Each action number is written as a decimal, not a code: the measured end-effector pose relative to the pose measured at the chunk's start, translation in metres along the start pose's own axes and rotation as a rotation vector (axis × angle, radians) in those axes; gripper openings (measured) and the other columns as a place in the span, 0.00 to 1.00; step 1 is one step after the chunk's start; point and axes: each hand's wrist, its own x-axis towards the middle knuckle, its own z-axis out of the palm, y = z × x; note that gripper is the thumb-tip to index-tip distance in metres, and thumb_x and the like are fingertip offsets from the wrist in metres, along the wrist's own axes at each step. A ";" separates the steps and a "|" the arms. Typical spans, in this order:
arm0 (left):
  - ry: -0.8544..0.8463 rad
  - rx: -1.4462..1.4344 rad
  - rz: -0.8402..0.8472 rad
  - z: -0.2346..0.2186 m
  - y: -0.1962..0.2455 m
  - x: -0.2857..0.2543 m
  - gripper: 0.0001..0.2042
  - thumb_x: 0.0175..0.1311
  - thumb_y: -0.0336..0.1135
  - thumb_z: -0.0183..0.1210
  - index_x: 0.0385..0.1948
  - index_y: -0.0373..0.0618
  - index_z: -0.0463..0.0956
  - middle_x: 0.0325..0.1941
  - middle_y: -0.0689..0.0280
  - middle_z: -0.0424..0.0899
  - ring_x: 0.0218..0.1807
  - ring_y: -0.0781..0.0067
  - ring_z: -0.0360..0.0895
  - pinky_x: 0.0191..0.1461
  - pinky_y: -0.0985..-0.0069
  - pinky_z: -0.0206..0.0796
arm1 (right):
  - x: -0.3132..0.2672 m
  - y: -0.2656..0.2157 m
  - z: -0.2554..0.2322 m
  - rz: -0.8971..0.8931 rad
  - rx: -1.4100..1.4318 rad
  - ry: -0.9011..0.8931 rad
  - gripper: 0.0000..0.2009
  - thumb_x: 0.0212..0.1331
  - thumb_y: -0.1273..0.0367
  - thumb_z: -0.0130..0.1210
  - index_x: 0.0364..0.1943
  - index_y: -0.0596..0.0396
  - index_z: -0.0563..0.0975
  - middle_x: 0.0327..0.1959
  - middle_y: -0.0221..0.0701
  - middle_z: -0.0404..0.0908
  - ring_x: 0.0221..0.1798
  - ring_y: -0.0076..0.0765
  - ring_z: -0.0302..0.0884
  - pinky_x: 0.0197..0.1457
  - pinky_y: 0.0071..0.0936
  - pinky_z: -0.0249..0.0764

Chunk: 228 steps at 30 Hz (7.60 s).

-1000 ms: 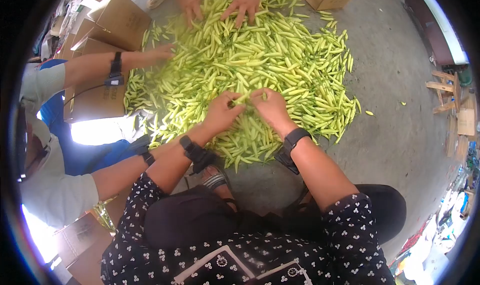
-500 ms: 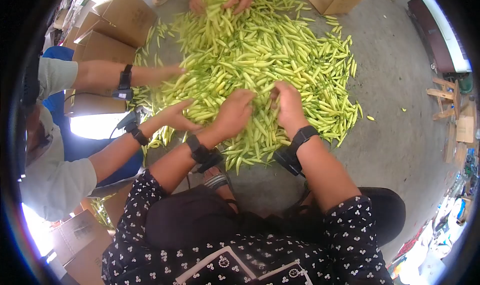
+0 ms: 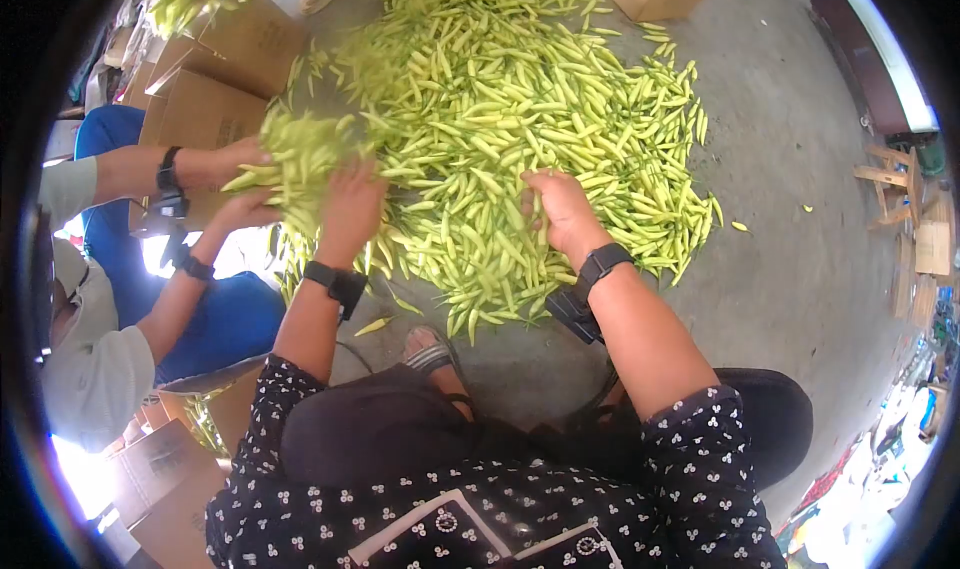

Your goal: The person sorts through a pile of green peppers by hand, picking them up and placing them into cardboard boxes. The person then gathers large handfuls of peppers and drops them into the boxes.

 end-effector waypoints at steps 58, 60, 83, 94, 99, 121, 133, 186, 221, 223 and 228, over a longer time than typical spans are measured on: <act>-0.034 0.533 -1.133 -0.444 -0.098 -0.447 0.10 0.60 0.33 0.51 0.40 0.41 0.77 0.47 0.55 0.78 0.53 0.57 0.72 0.55 0.67 0.63 | 0.019 -0.024 0.096 -0.067 0.338 -0.136 0.06 0.58 0.68 0.51 0.27 0.50 0.68 0.19 0.26 0.64 0.19 0.27 0.61 0.20 0.26 0.56; 0.026 0.518 -0.903 -0.445 -0.091 -0.424 0.10 0.59 0.33 0.52 0.39 0.41 0.77 0.46 0.55 0.78 0.52 0.56 0.72 0.54 0.67 0.63 | 0.026 -0.025 0.088 -0.068 0.379 -0.134 0.05 0.58 0.68 0.51 0.29 0.51 0.69 0.19 0.26 0.64 0.19 0.27 0.62 0.20 0.28 0.56; 0.469 0.235 -0.261 -0.193 -0.071 -0.045 0.24 0.48 0.25 0.58 0.51 0.49 0.70 0.52 0.56 0.72 0.55 0.52 0.69 0.60 0.58 0.57 | 0.039 -0.036 -0.086 -0.257 0.013 0.443 0.12 0.63 0.70 0.46 0.49 0.55 0.73 0.19 0.27 0.67 0.17 0.25 0.62 0.17 0.28 0.55; 0.062 -0.548 -0.107 -0.041 0.009 0.002 0.35 0.47 0.37 0.65 0.62 0.47 0.61 0.67 0.45 0.53 0.67 0.44 0.53 0.67 0.56 0.50 | 0.052 -0.041 -0.126 -0.350 -0.960 0.659 0.28 0.51 0.77 0.48 0.61 0.50 0.68 0.16 0.34 0.74 0.15 0.33 0.65 0.20 0.35 0.62; -0.135 -0.507 -0.340 0.014 -0.019 0.057 0.50 0.42 0.56 0.67 0.68 0.51 0.48 0.69 0.39 0.46 0.71 0.41 0.42 0.69 0.49 0.41 | 0.049 -0.034 -0.118 -0.399 -1.145 0.640 0.29 0.47 0.77 0.48 0.59 0.47 0.69 0.38 0.49 0.80 0.39 0.51 0.78 0.41 0.40 0.71; -0.380 -0.527 -0.102 -0.007 0.054 0.042 0.56 0.31 0.57 0.72 0.68 0.61 0.46 0.69 0.40 0.46 0.71 0.38 0.40 0.64 0.40 0.45 | 0.050 0.032 -0.026 -0.718 -1.198 0.412 0.36 0.43 0.78 0.50 0.64 0.49 0.60 0.53 0.51 0.72 0.55 0.54 0.70 0.55 0.39 0.68; -0.274 -0.773 -0.092 -0.003 0.076 0.044 0.56 0.32 0.50 0.72 0.69 0.64 0.44 0.63 0.36 0.52 0.62 0.35 0.58 0.59 0.58 0.63 | 0.024 0.023 0.008 -0.432 -0.896 0.249 0.36 0.44 0.81 0.45 0.65 0.52 0.58 0.56 0.50 0.70 0.59 0.53 0.68 0.59 0.31 0.64; 0.659 -0.422 -0.103 -0.136 -0.070 -0.087 0.15 0.44 0.28 0.66 0.37 0.40 0.78 0.38 0.59 0.81 0.37 0.63 0.78 0.42 0.73 0.70 | 0.017 -0.039 -0.037 -0.851 -1.307 0.532 0.19 0.50 0.75 0.54 0.49 0.47 0.75 0.36 0.43 0.80 0.37 0.44 0.79 0.37 0.36 0.73; -0.290 -1.101 -0.193 0.013 0.119 -0.039 0.57 0.36 0.38 0.71 0.68 0.47 0.35 0.64 0.35 0.48 0.67 0.33 0.47 0.67 0.57 0.50 | -0.013 0.096 -0.017 -0.518 -0.739 0.260 0.32 0.43 0.81 0.45 0.61 0.54 0.64 0.55 0.50 0.69 0.60 0.52 0.65 0.62 0.34 0.61; -0.293 -1.088 -0.165 0.015 0.118 -0.035 0.57 0.36 0.37 0.71 0.68 0.47 0.35 0.65 0.37 0.49 0.67 0.34 0.48 0.68 0.58 0.49 | -0.015 0.085 -0.006 -0.475 -0.615 0.237 0.32 0.45 0.82 0.45 0.62 0.56 0.63 0.56 0.45 0.71 0.60 0.44 0.67 0.62 0.30 0.62; -0.230 -1.352 -0.122 0.019 0.112 -0.027 0.54 0.36 0.33 0.69 0.68 0.45 0.40 0.63 0.51 0.57 0.64 0.53 0.57 0.67 0.65 0.51 | -0.017 0.072 0.008 -0.282 -0.294 0.192 0.33 0.46 0.88 0.39 0.62 0.54 0.63 0.54 0.38 0.73 0.55 0.32 0.71 0.56 0.24 0.67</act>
